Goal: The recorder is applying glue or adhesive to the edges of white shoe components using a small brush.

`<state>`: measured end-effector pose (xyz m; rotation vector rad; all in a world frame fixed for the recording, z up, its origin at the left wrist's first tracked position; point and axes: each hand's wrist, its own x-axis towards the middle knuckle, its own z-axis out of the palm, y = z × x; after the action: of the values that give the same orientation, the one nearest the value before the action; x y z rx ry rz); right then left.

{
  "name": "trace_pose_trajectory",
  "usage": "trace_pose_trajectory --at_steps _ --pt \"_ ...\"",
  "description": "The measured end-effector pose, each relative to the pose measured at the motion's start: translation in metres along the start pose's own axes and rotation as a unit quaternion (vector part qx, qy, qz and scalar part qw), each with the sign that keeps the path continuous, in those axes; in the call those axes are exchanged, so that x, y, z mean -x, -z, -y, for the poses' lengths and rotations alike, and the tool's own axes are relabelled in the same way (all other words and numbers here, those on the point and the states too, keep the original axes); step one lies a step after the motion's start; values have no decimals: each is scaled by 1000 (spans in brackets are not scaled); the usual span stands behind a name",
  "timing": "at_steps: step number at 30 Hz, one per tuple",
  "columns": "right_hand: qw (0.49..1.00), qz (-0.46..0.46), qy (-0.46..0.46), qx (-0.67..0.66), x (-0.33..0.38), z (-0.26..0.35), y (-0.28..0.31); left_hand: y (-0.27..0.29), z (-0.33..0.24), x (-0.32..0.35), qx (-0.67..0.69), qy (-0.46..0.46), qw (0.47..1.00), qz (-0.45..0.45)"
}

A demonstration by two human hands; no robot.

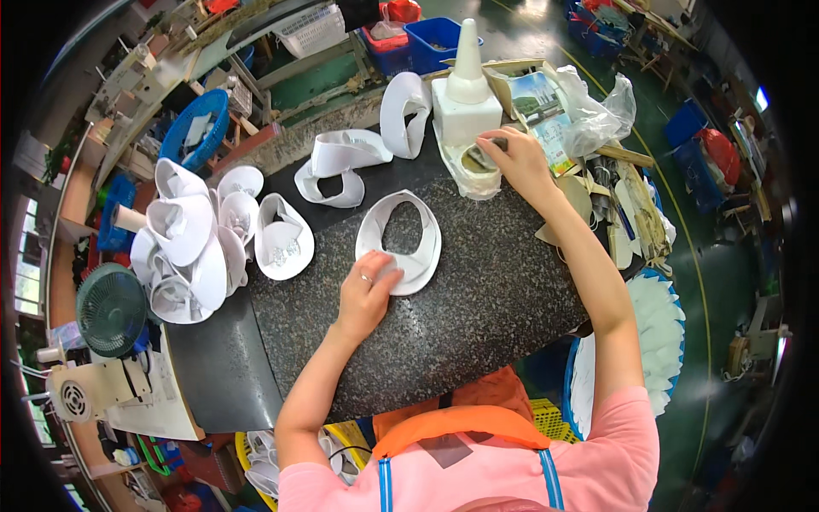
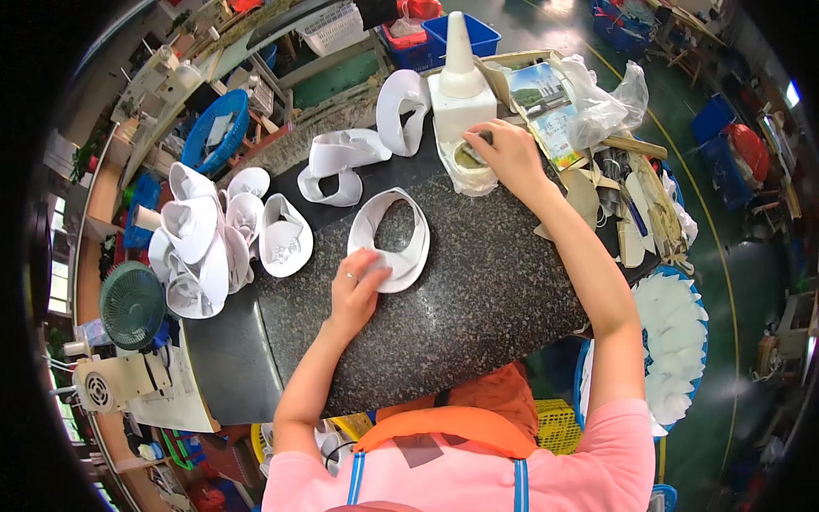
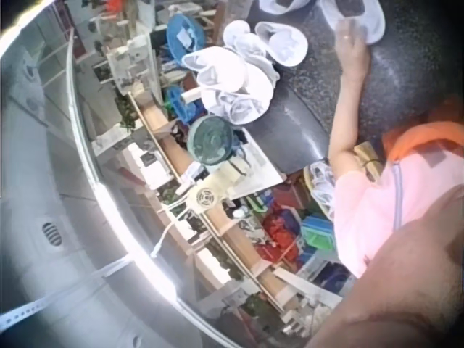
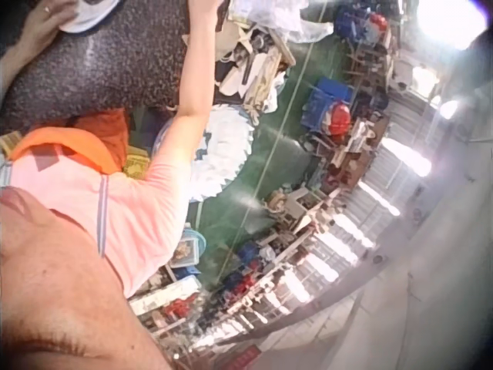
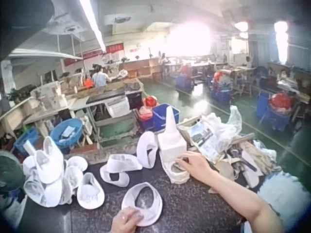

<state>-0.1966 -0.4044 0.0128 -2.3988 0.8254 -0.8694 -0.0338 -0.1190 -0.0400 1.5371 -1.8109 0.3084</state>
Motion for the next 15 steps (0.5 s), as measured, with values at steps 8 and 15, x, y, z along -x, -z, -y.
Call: trace_pose_trajectory --at_steps 8,15 --pt "974 -24 146 172 37 18 2 23 1 20 20 31 988 147" --pt "963 -56 98 244 46 34 9 31 -2 39 -38 -15 992 117"
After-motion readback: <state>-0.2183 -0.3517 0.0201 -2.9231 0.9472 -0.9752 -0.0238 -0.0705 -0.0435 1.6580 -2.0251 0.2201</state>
